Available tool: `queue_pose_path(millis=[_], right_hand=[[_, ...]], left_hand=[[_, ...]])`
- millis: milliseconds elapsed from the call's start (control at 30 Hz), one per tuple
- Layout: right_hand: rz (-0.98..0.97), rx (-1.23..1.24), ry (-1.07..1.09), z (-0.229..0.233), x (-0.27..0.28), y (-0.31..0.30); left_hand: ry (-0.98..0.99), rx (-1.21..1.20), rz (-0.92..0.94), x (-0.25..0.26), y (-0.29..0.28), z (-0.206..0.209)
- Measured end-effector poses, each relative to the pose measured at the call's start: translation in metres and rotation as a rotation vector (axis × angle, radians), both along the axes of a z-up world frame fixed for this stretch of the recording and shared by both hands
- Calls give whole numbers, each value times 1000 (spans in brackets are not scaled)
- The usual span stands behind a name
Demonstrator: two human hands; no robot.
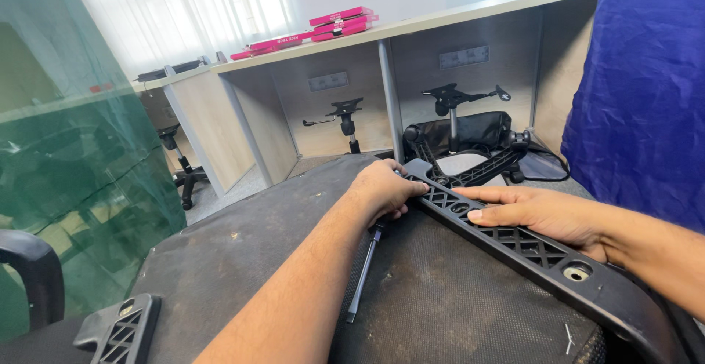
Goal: The person uses a screwdriver to fasten screws into a black plastic chair base, then attaches a second base piece and continues tightening multiple screws. The work is performed on an overturned chair seat in a workshop-like room.
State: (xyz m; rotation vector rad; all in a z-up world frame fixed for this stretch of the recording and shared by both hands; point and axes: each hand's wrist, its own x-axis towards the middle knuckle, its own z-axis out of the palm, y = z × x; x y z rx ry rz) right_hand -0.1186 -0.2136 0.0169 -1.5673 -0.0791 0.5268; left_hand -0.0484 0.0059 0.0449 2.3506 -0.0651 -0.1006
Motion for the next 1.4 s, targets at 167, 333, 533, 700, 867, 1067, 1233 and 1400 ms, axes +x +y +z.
queue_pose_path(millis=[167,333,533,700,867,1067,1233,1400], right_hand=[[47,-16,-9,1,2,-1],[42,-7,-28,-1,3,-1],[35,-6,-33,-1,2,1],[-28,-93,-38,2,1,0],[-7,-73,-41,2,3,0],[25,-83,-68,-9,14,-5],[18,-82,-79,-17,22,-8],[5,-240,-168,-23,33,-9]], left_hand=[[-1,4,5,-1,0,0],[-17,23,-11,3,3,-3],[19,-329,22,17,20,-15],[120,-632,266,13,40,-14],[-25,-262,118,-31,37,-4],[41,-50,47,-76,45,26],[101,-87,61,-97,61,37],[92,-49,91,-120,88,40]])
